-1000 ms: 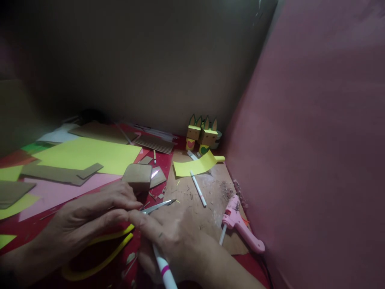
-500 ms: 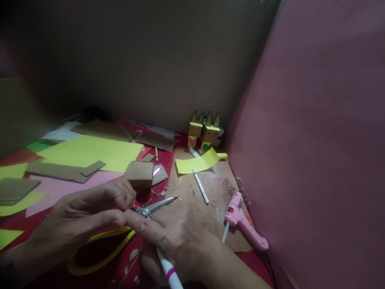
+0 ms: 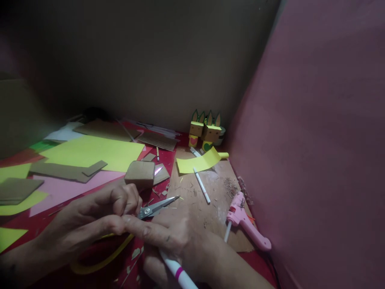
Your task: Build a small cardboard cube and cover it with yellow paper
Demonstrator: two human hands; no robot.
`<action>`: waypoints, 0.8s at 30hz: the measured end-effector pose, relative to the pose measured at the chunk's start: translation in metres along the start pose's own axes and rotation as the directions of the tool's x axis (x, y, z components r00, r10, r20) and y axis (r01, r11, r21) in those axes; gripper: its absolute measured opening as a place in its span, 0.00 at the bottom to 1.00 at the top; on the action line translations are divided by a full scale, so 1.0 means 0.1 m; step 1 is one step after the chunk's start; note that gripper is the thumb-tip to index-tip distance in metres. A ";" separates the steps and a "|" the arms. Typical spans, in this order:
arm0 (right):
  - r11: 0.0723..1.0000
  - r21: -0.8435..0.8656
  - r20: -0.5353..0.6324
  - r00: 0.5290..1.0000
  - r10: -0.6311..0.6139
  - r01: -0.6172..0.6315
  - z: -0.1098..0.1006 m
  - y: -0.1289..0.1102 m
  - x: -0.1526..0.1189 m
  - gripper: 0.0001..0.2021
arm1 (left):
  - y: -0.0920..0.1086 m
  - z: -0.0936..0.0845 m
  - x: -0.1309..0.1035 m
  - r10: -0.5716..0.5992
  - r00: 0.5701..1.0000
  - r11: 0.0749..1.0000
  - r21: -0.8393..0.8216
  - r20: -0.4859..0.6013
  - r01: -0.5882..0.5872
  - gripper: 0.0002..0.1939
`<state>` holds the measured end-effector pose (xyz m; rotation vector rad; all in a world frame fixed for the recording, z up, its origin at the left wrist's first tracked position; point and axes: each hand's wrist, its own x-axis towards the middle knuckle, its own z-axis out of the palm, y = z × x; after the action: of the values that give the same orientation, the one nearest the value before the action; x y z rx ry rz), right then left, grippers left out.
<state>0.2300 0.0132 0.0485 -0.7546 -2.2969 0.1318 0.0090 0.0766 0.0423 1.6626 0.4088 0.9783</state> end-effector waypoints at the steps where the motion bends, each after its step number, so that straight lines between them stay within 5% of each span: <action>1: 1.000 0.000 -0.016 1.000 -0.006 0.006 0.00 0.00 0.01 0.31 | 0.00 0.01 0.01 -0.005 1.000 1.000 -0.021 -0.027 0.005 0.08; 6: 1.000 -0.013 -0.036 0.999 -0.010 0.009 0.00 -0.01 0.05 0.31 | 0.02 0.03 0.05 -0.051 0.994 0.999 -0.021 -0.095 0.049 0.07; 14: 0.999 0.035 0.008 1.000 -0.012 0.012 -0.01 0.03 0.02 0.33 | 0.02 -0.01 0.01 0.011 0.999 0.995 0.100 -0.032 -0.008 0.10; 19: 0.966 -0.257 -0.082 0.997 -0.008 -0.014 -0.05 0.17 -0.04 0.24 | 0.05 -0.07 0.04 -0.003 0.987 0.994 0.107 -0.162 0.021 0.08; 22: 0.853 -0.484 -0.184 0.976 0.118 -0.194 -0.20 0.29 -0.07 0.15 | 0.05 -0.11 0.08 0.029 0.960 0.988 0.153 -0.278 0.015 0.09; 24: 0.730 -0.622 -0.126 0.956 0.264 -0.283 -0.34 0.38 -0.07 0.16 | 0.04 -0.13 0.11 0.041 0.953 0.981 0.193 -0.299 0.018 0.09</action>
<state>0.2745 0.0368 0.0585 -1.4304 -2.1811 -0.5594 0.0045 0.0912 0.0506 1.6923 0.7192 1.2399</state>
